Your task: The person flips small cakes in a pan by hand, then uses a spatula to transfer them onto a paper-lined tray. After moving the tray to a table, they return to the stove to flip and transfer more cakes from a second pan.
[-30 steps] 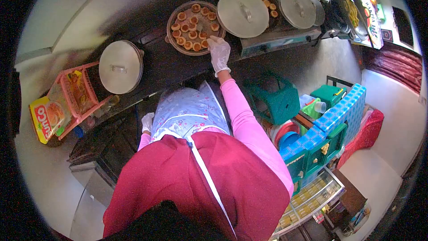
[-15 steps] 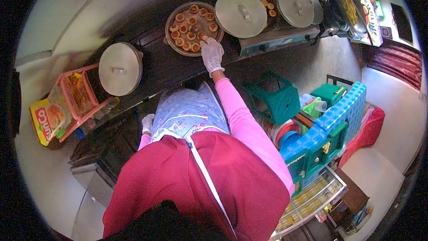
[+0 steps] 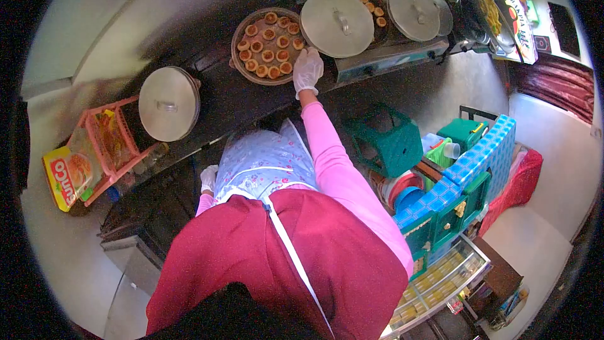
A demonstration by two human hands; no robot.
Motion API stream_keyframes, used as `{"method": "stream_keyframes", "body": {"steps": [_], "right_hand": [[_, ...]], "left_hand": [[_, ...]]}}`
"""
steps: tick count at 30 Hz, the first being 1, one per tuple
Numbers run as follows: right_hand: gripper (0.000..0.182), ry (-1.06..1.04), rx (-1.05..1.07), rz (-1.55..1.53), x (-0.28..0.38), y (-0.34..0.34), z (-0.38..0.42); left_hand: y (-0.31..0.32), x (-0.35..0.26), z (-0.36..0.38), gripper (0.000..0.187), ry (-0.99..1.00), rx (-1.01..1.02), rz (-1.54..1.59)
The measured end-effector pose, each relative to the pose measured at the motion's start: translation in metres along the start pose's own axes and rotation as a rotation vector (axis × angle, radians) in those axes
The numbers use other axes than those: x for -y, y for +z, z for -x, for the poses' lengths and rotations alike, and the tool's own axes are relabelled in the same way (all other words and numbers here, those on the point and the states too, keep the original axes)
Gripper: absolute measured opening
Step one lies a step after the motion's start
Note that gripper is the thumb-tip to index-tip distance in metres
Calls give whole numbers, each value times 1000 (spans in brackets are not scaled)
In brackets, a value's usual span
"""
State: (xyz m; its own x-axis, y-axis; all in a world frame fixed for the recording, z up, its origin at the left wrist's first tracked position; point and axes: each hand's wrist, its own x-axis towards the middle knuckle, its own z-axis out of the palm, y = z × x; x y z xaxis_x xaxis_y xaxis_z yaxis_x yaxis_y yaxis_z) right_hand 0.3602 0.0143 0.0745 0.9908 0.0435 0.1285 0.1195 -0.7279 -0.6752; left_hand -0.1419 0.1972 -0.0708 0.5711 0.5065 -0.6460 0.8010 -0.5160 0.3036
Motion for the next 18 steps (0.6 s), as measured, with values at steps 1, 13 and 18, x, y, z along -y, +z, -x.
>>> {"method": "stream_keyframes", "body": {"steps": [1,13,18], "right_hand": [[28,-1,52,42,8,-2,-5],[29,128,82,-327,5,20,-2],[27,-154,-21,-208,24,19,-5]], "left_hand": [[-1,-1,0,30,11,-29,44],[15,16,2,28,68,-38,-158],[6,6,4,28,87,-53,-197]]}}
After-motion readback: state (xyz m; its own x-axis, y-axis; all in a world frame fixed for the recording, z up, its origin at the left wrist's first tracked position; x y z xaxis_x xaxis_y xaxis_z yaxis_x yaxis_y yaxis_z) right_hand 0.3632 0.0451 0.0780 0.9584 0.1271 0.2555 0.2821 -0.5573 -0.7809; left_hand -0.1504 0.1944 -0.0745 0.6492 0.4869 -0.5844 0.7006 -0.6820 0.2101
